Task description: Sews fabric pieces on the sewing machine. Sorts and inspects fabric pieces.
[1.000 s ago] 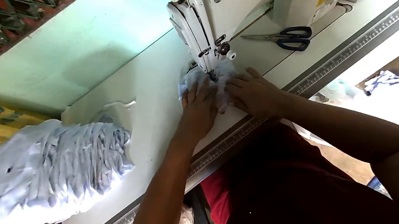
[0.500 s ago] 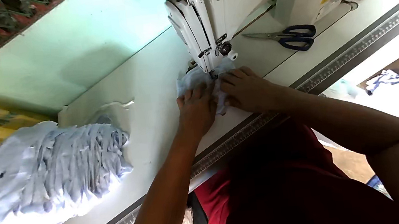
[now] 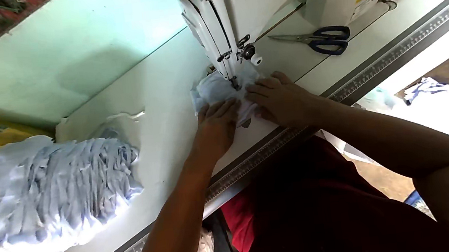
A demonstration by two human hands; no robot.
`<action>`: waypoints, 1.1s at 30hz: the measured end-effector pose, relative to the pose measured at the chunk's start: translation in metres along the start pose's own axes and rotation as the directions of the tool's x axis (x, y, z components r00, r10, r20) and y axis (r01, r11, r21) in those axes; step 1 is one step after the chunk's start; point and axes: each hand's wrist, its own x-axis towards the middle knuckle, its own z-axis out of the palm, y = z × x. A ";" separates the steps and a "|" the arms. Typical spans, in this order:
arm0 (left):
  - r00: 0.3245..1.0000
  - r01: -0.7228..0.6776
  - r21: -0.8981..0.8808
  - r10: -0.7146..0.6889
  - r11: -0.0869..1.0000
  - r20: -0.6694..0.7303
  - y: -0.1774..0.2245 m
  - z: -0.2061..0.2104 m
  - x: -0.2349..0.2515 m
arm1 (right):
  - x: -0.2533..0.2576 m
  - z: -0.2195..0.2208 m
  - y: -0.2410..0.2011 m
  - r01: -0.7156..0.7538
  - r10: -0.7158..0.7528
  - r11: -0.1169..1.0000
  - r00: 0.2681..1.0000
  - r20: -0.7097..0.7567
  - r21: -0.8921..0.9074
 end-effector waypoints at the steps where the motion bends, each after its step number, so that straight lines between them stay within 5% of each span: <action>1: 1.000 0.014 0.001 -0.014 1.000 0.004 0.000 0.000 0.001 | 0.001 0.000 0.002 -0.003 0.003 1.000 1.000 0.001 -0.002; 11: 0.989 0.131 0.003 -0.131 0.991 0.067 -0.005 -0.002 0.016 | 0.010 0.000 0.017 -0.141 0.140 0.990 0.989 0.041 0.005; 24: 0.970 0.222 -0.006 -0.220 0.975 0.100 -0.029 -0.010 0.028 | 0.007 -0.001 0.017 -0.186 0.188 0.982 0.975 -0.120 0.028; 30: 0.933 0.302 -0.016 -0.299 0.953 -0.198 0.006 -0.105 -0.051 | 0.000 0.003 0.019 0.041 -0.047 0.999 0.953 -0.298 -0.027; 33: 0.809 0.317 -0.016 -0.279 0.948 -0.517 0.008 -0.152 -0.141 | -0.001 0.000 -0.001 0.177 -0.185 0.983 0.933 -0.309 -0.052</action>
